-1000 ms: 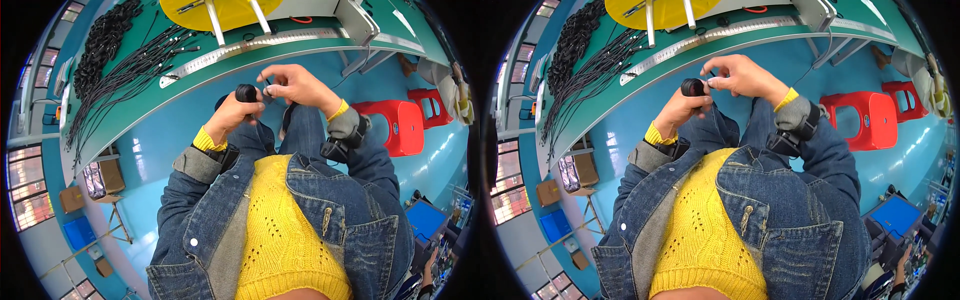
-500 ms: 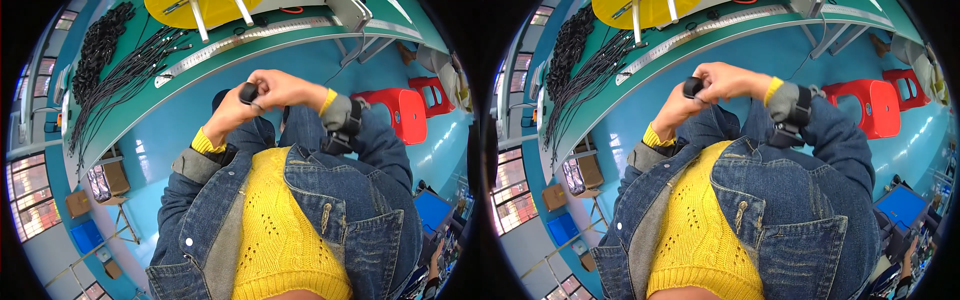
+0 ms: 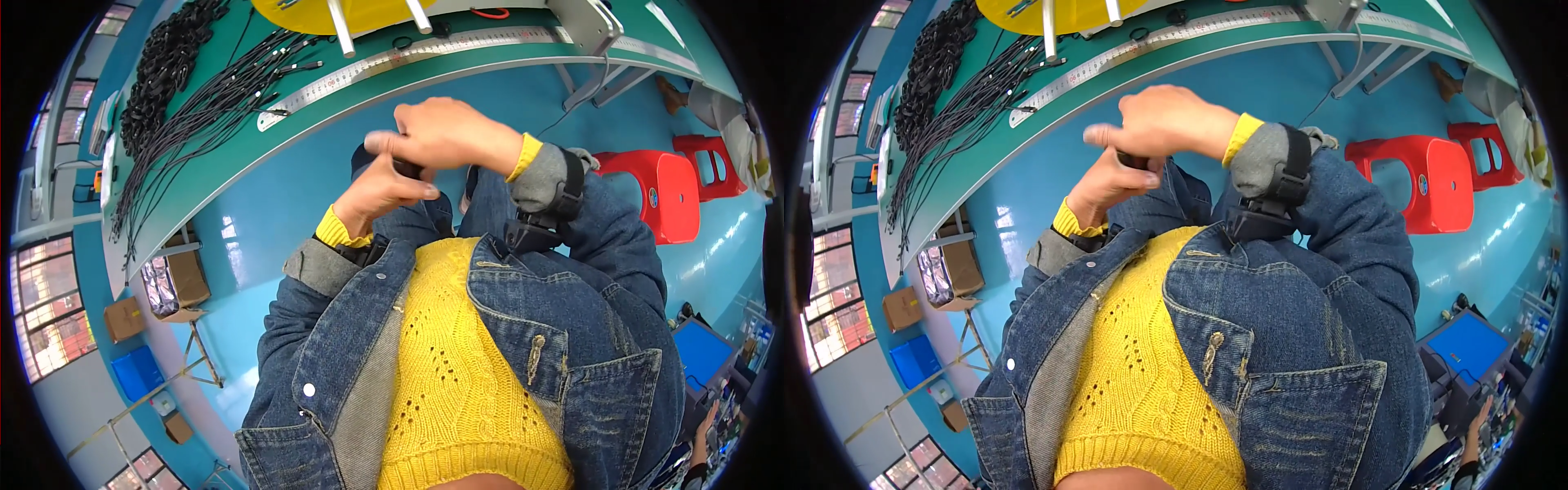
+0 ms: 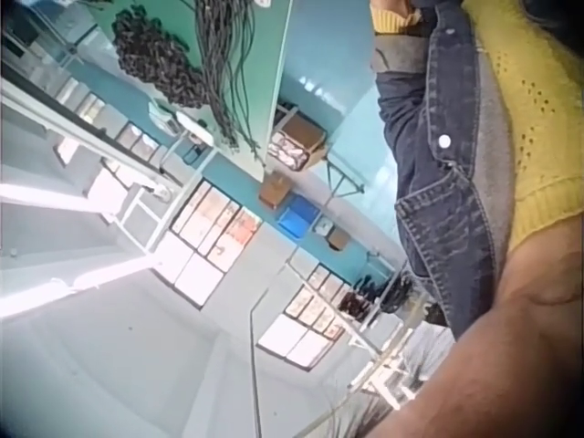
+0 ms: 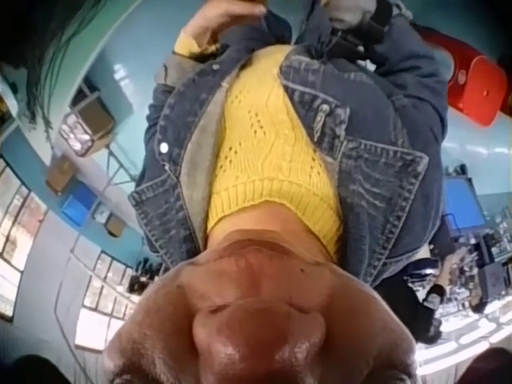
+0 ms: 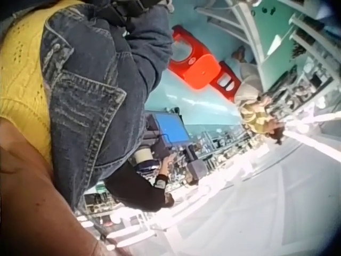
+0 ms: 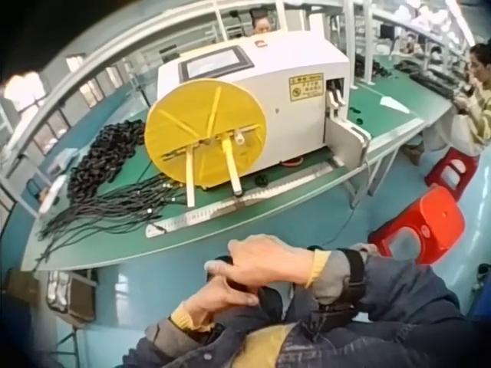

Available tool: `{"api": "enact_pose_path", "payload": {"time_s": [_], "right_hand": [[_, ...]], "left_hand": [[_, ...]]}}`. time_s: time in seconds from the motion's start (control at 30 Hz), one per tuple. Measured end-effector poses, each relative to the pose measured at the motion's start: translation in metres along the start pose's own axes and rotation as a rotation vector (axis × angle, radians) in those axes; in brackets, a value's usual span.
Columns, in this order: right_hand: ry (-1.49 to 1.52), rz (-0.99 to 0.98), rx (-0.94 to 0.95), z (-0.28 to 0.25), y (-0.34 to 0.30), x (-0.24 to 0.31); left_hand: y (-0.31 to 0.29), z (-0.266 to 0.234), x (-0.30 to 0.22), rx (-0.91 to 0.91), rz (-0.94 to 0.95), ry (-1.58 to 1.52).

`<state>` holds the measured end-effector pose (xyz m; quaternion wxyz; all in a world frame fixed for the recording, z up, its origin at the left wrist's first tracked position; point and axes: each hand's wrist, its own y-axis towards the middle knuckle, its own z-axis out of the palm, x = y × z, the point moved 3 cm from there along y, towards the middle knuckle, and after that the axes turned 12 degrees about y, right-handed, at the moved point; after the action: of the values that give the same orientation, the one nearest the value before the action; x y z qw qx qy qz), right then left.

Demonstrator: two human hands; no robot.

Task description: The person picks up a cable, winds it around the pegs of a machine, and removes the coiled cable to secure it with a tie by hand.

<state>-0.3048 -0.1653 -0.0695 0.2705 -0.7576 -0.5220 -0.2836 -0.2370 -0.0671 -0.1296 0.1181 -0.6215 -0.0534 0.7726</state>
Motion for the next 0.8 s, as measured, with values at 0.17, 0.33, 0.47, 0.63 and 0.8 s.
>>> {"api": "enact_pose_path", "payload": {"time_s": [0.17, 0.33, 0.47, 0.63, 0.8], "right_hand": [[-0.008, -0.068, -0.120, 0.038, 0.010, -0.011], [0.277, 0.078, -0.062, 0.045, 0.028, -0.039], [0.898, 0.310, 0.040, 0.031, 0.021, -0.057], [0.816, 0.316, 0.232, 0.071, -0.007, -0.093], [0.855, 0.414, 0.291, 0.090, -0.026, -0.102]], "left_hand": [[0.004, -0.005, 0.013, -0.245, -0.257, 0.324], [-0.009, -0.027, 0.044, -0.040, -0.352, -0.164], [-0.027, -0.040, 0.017, -0.060, -0.120, -0.769], [-0.065, -0.074, 0.028, -0.127, -0.178, -0.615], [-0.086, -0.171, -0.020, -0.284, -0.163, -0.453]]}}
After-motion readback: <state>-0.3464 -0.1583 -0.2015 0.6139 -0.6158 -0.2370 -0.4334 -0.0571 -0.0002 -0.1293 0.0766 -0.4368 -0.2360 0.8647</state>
